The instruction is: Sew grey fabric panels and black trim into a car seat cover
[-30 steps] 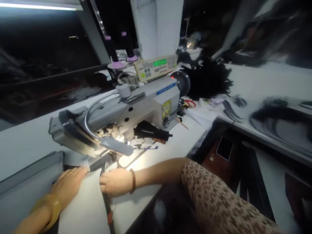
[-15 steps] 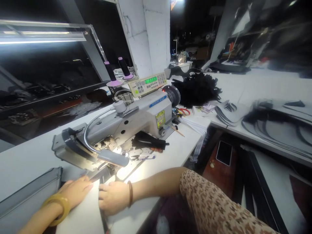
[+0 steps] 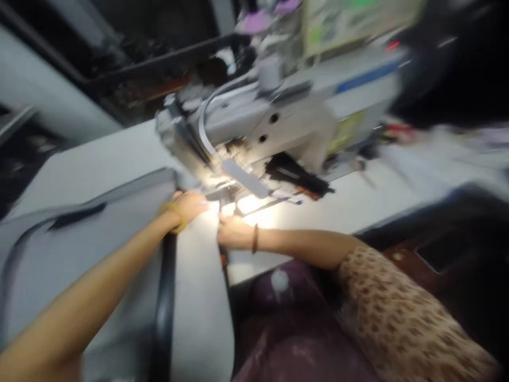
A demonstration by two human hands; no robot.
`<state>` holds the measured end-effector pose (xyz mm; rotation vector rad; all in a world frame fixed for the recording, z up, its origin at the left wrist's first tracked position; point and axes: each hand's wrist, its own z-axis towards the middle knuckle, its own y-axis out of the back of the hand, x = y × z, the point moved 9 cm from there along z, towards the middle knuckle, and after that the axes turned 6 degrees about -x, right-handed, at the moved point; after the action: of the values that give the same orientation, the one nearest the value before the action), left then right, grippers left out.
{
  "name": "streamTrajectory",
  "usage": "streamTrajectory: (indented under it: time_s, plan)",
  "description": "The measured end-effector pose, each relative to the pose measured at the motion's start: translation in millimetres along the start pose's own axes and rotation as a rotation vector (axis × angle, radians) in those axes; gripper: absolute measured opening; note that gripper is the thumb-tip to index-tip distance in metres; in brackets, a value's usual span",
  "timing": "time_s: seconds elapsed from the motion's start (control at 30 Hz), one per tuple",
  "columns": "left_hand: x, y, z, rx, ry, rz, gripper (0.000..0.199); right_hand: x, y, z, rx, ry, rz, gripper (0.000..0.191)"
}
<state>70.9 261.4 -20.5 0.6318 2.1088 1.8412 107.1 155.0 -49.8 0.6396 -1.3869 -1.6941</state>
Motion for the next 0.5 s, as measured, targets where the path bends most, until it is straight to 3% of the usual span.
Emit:
streamTrajectory:
  time_s: [0.17, 0.33, 0.5]
  plan:
    - [21.8, -23.4, -3.3, -0.076, 0.164, -0.016, 0.036, -7.2, -0.9, -4.5, -0.023, -0.043, -0.001, 0.029]
    - [13.9, -18.9, -2.3, -0.148, 0.072, -0.064, 0.03, -6.3, 4.9, -8.9, -0.02, -0.066, -0.09, 0.03]
    - [14.7, -11.1, 12.6, -0.076, 0.021, -0.132, 0.024, -6.1, 5.2, -8.3, -0.051, -0.052, -0.137, 0.028]
